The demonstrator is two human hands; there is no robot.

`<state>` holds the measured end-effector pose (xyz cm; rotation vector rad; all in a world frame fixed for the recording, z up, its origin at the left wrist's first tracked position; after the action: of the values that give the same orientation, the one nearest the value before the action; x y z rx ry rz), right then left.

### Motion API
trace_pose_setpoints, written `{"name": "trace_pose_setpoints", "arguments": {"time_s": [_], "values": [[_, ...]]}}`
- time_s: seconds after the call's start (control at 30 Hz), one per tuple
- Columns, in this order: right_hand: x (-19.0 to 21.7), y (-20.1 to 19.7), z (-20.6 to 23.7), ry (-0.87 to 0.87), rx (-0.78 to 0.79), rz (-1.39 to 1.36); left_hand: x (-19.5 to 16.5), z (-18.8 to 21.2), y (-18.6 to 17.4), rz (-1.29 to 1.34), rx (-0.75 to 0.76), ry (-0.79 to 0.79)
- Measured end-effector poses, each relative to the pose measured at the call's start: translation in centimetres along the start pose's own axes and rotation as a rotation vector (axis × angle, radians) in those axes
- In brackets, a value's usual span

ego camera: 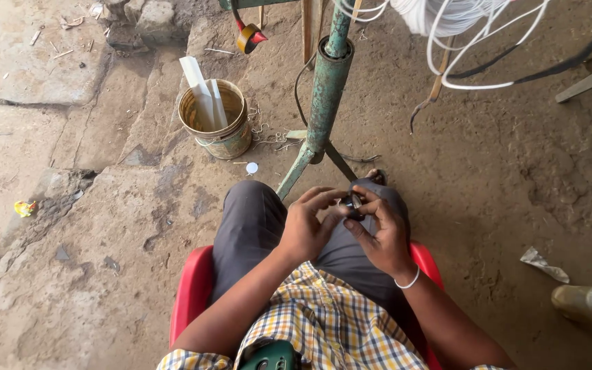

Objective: The person sits on a chair and wraps black tape around a loose coil of white cable, using an orange blade to cut the tape. They then adjust and press the taped coil on a drum spool and pull out a length of cable.

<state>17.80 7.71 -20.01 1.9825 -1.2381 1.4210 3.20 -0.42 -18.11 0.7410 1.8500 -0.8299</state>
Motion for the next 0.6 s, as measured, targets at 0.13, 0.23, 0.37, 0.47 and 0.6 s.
{"name": "trace_pose_setpoints", "arguments": {"time_s": [0.13,0.23,0.37,0.47,0.6], "values": [[1.4,-0.2,-0.3,-0.138,-0.015,0.188,-0.9,-1.0,-0.2,-0.151,-0.016,0.030],[1.7,-0.4,-0.4,-0.131,-0.013,0.180,-0.1,-1.2,0.1,-0.135,0.020,-0.006],[1.4,-0.7,-0.4,-0.163,-0.043,0.219,-1.0,-0.4,0.4,-0.264,0.038,0.308],[1.2,-0.3,-0.3,-0.212,-0.063,0.290,-1.5,-0.4,0.9,-0.416,0.067,0.444],[1.7,-0.9,-1.7,-0.104,-0.081,-0.082,-3.2,-3.5,0.1,-0.348,0.076,0.373]]}}
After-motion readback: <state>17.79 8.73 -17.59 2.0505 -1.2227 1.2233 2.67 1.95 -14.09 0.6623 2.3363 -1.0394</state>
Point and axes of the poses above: each hand's wrist, its own z-axis away from the middle knuckle, its own y-axis out of the palm, x = y × z, the point moved 7 cm from there along -z, towards the middle knuckle, and after that the axes turned 10 degrees about -x, right-handed, at the moved point
